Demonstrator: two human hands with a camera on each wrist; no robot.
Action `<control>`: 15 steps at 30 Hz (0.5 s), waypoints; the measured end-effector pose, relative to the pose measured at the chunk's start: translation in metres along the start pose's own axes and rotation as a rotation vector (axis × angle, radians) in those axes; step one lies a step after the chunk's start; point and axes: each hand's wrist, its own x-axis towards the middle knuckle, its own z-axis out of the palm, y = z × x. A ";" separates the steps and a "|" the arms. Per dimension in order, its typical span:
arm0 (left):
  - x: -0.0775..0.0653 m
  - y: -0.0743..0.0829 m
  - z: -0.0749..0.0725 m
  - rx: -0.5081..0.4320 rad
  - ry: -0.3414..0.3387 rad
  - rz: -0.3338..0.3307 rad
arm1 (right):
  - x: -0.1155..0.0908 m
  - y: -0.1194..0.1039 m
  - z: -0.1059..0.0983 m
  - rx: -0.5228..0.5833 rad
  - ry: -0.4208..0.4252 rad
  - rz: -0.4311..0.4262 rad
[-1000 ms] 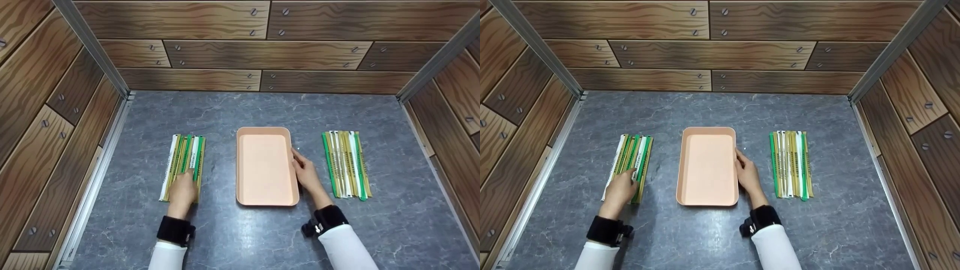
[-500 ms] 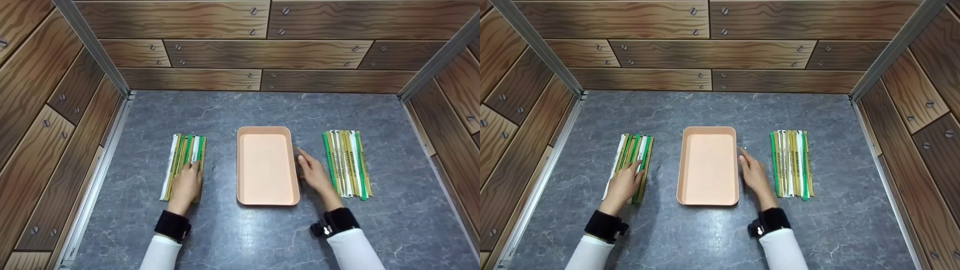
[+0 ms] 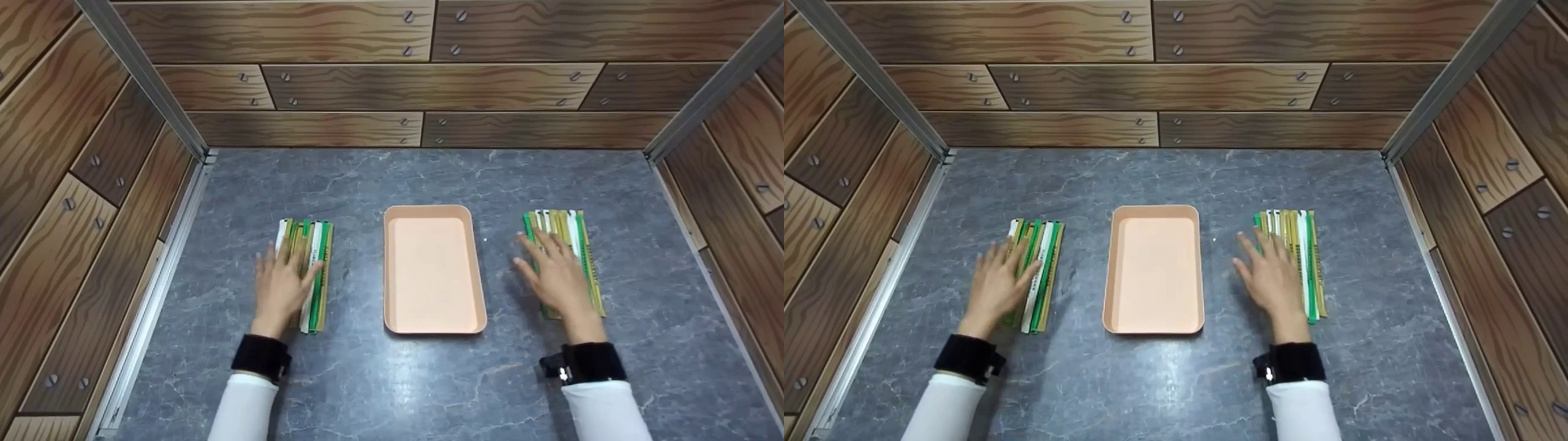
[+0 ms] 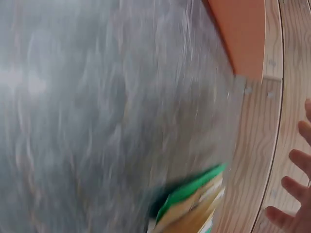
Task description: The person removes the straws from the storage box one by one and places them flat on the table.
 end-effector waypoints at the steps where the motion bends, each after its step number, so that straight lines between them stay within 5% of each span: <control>1: 0.001 -0.005 -0.003 -0.003 -0.010 -0.014 | -0.001 0.004 -0.001 0.007 -0.002 0.015; 8: 0.005 -0.035 -0.018 -0.003 0.012 -0.055 | -0.008 0.033 -0.017 0.037 -0.048 0.143; 15: 0.004 -0.046 -0.030 -0.004 -0.001 -0.084 | -0.014 0.055 -0.044 0.034 -0.090 0.297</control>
